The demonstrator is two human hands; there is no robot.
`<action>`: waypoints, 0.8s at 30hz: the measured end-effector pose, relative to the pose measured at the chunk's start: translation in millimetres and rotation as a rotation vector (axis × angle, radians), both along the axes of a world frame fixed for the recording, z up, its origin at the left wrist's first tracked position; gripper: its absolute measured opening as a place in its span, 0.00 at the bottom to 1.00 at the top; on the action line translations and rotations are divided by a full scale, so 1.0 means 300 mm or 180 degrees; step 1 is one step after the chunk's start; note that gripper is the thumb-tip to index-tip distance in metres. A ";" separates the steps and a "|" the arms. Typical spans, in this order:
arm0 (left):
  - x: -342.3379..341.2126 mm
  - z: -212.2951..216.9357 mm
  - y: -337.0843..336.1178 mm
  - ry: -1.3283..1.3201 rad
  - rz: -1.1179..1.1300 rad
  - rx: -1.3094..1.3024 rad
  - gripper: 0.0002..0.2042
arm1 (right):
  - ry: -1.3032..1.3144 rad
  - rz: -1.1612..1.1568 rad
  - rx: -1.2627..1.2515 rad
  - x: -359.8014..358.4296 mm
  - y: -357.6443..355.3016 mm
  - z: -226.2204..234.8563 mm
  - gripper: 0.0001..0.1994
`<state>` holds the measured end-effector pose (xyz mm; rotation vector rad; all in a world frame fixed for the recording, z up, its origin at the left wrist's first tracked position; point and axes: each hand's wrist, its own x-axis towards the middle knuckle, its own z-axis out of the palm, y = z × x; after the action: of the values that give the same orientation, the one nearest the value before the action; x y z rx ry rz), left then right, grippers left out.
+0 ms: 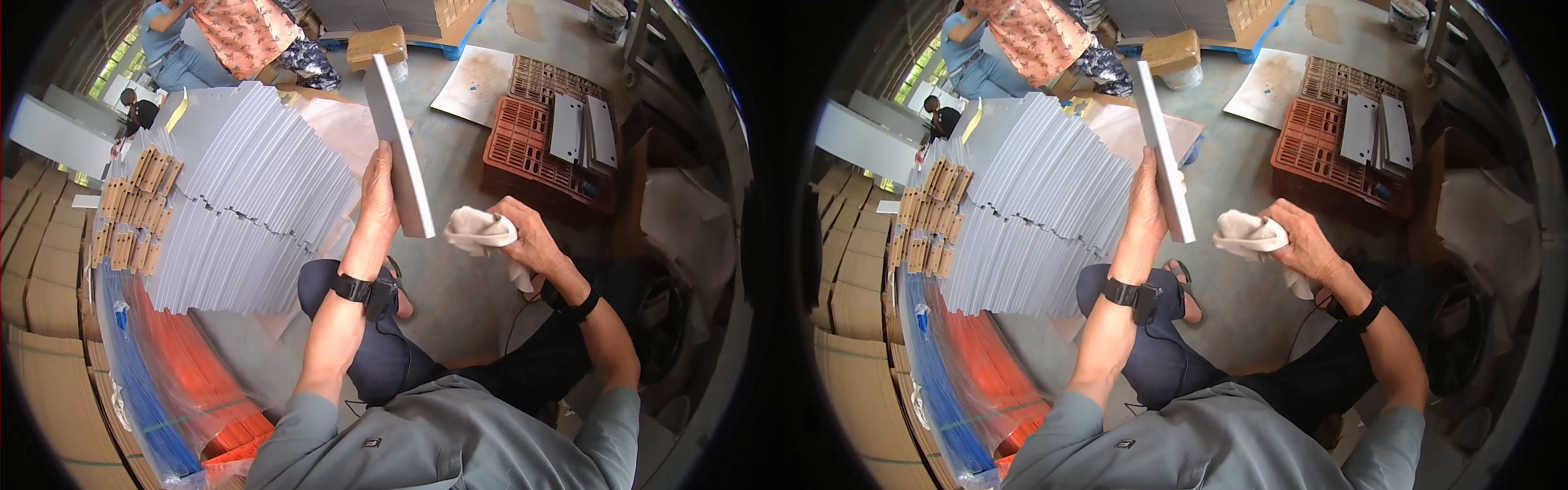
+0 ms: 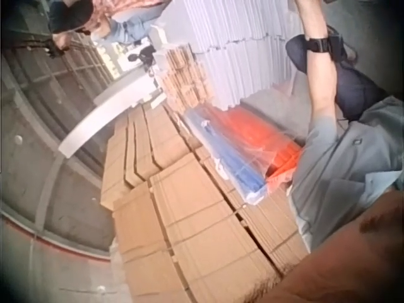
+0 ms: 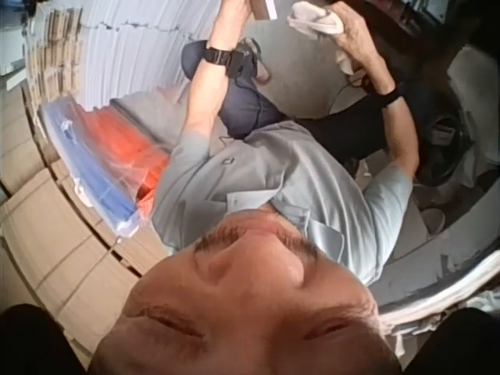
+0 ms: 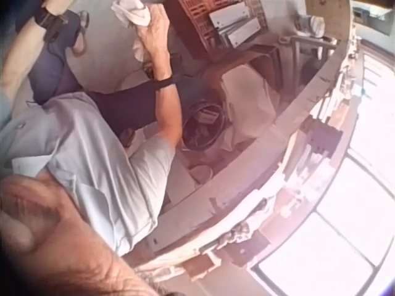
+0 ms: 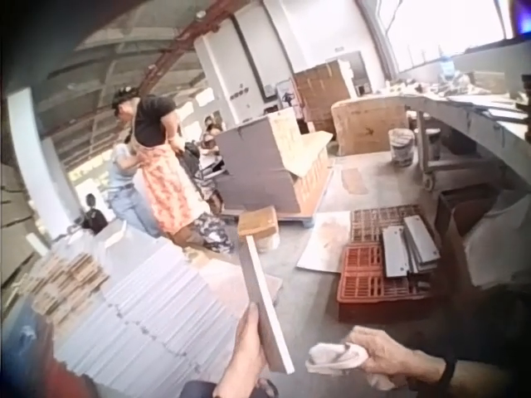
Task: Sanding the edges of white furniture panels and wiping them clean with a cloth in a factory workshop.
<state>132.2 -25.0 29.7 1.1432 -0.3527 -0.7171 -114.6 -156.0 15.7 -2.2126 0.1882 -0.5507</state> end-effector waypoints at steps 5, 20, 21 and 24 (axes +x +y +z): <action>-0.004 -0.022 0.005 -0.0843 0.0227 -0.0049 0.15 | -0.0779 -0.1222 0.0405 -0.006 -0.037 0.108 0.13; -0.120 -0.021 0.014 -0.0735 -0.0061 -0.0301 0.12 | -0.1633 -0.1567 -0.1550 0.409 -0.315 0.336 0.19; -0.117 -0.019 0.014 -0.0873 -0.0080 -0.0169 0.13 | -0.1703 -0.1496 -0.1545 0.413 -0.316 0.390 0.19; -0.133 -0.021 0.007 -0.1102 -0.0048 -0.0017 0.14 | -0.1694 -0.1330 -0.1642 0.432 -0.288 0.432 0.19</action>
<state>92.2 -23.0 23.4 1.2617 -0.6548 -0.5291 14.9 -242.4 145.3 -2.4200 0.2464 -1.5367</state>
